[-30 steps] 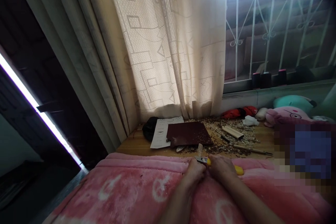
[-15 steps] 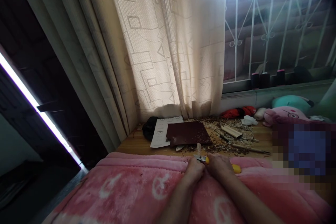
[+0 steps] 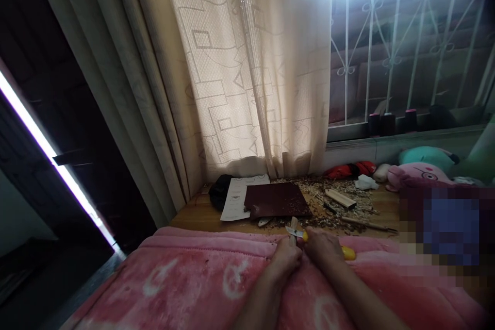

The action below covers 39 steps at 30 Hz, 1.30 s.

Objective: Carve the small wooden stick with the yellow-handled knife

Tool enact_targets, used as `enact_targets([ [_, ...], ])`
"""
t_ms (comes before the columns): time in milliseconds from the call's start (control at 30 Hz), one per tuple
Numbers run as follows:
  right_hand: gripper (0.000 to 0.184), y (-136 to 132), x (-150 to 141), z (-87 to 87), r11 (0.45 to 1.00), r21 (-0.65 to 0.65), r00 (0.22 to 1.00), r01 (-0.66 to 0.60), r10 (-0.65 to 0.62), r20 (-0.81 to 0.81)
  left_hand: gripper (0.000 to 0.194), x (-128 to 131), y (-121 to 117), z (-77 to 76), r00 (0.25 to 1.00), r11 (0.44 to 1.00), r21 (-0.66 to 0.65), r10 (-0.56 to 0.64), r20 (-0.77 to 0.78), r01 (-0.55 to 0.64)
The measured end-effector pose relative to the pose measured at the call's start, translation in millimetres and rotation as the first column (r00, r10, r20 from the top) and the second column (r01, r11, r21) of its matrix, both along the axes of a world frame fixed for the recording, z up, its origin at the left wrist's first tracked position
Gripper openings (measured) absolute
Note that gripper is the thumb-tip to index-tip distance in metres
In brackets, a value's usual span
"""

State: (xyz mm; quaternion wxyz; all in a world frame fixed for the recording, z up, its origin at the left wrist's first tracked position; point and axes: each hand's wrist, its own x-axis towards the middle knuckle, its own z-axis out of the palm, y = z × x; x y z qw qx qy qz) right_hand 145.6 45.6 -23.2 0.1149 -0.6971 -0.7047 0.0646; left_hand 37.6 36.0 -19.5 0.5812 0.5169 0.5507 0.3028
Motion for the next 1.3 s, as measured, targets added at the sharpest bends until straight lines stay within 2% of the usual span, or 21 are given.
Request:
enact_targets([
  [100,0.024,3,1,2.5,0.999,-0.016,0.999,0.036,-0.036,-0.002,0.022,0,-4,5.4,1.000,1.000,-0.013,-0.001,0.032,0.002],
  [267,0.019,4,3,1.4,0.996,0.052,0.998,0.067,-0.067,-0.001,0.022,-6,-6,12.5,0.999,0.998,-0.049,-0.050,0.014,0.051],
  [367,0.018,1,5,0.2,0.996,0.072,0.999,0.047,-0.047,-0.004,0.025,-12,-4,11.4,0.993,0.990,-0.082,-0.110,0.036,0.112],
  [500,0.020,0,6,-0.8,0.998,0.057,0.999,0.038,-0.039,0.015,0.031,-20,2,4.1,0.981,0.985,-0.097,-0.130,0.146,0.145],
  [633,0.020,1,8,-1.4,0.998,0.051,0.999,0.041,-0.041,0.016,0.036,-25,5,-0.2,0.964,0.982,-0.077,-0.154,0.219,0.174],
  [833,0.021,0,10,-1.1,0.997,0.074,1.000,0.021,-0.022,0.011,0.041,-24,2,6.5,0.960,0.974,-0.010,-0.220,0.173,0.225],
  [967,0.015,-2,9,-1.5,0.998,0.045,0.997,-0.044,0.042,0.063,0.039,-23,1,6.3,0.961,0.978,0.026,-0.210,0.181,0.209],
  [1100,0.018,-6,8,-0.5,0.996,0.011,0.993,-0.091,0.090,0.081,0.038,-24,2,5.4,0.952,0.979,-0.011,-0.196,0.234,0.205],
  [1300,0.017,-8,8,-0.3,0.993,0.024,0.990,-0.119,0.117,0.074,0.042,-23,-2,15.0,0.950,0.987,0.011,-0.159,0.268,0.162],
])
